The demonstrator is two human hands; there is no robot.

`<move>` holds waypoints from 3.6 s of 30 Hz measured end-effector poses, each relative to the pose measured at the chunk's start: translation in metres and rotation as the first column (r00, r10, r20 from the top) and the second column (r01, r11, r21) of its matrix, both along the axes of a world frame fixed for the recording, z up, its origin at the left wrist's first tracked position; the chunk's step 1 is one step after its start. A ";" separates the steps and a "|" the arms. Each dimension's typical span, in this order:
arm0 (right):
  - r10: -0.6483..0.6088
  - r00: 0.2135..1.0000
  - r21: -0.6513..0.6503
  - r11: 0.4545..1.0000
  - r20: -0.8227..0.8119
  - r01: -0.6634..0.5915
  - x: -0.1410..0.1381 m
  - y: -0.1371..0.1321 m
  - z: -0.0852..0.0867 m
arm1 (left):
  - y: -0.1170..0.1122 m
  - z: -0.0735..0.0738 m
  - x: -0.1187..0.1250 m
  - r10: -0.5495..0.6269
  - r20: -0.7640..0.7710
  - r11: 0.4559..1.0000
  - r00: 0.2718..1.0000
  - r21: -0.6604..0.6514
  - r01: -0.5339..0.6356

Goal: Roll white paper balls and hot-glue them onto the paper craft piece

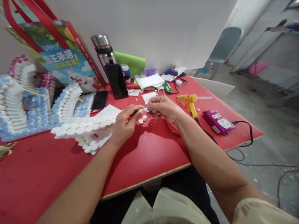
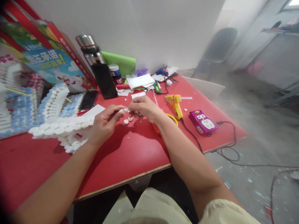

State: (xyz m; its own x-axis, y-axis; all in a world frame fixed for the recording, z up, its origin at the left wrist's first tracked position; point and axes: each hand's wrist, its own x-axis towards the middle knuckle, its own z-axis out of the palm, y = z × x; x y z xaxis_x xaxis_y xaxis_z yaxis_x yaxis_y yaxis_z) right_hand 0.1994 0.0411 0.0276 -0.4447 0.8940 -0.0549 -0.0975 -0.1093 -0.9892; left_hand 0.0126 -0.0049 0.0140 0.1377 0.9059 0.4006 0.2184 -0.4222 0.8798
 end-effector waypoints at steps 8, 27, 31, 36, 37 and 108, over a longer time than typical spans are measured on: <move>-0.021 1.000 -0.025 0.999 0.013 0.021 -0.003 -0.002 0.003 | 0.000 -0.002 -0.006 0.062 -0.266 0.975 0.962 0.223 -0.001; -0.080 0.997 0.101 0.992 0.007 0.078 -0.007 -0.003 -0.002 | 0.006 -0.009 -0.007 0.281 -0.442 0.843 0.852 0.538 0.001; -0.082 0.997 0.184 0.980 -0.003 0.081 -0.009 -0.002 -0.004 | 0.004 -0.007 -0.006 0.264 -0.434 0.866 0.861 0.500 -0.014; -0.102 0.995 0.205 0.974 0.020 0.096 -0.009 0.000 -0.006 | 0.002 -0.005 -0.005 0.201 -0.346 0.931 0.916 0.357 -0.070; -0.121 0.992 0.198 0.973 0.026 0.114 -0.009 0.000 -0.006 | 0.002 -0.005 -0.004 0.173 -0.296 0.956 0.939 0.282 -0.088; -0.070 0.939 0.607 0.778 0.338 -0.161 0.002 -0.001 0.000 | 0.010 -0.006 -0.005 -0.007 0.587 0.715 0.809 -0.563 0.415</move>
State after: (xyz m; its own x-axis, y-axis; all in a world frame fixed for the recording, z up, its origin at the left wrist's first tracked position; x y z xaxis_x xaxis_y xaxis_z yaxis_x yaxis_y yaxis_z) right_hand 0.2019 0.0404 0.0272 -0.5442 0.7610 0.3531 0.2278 0.5391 -0.8109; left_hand 0.0076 0.0054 0.0085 0.3210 0.9265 -0.1963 -0.3640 0.3120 0.8776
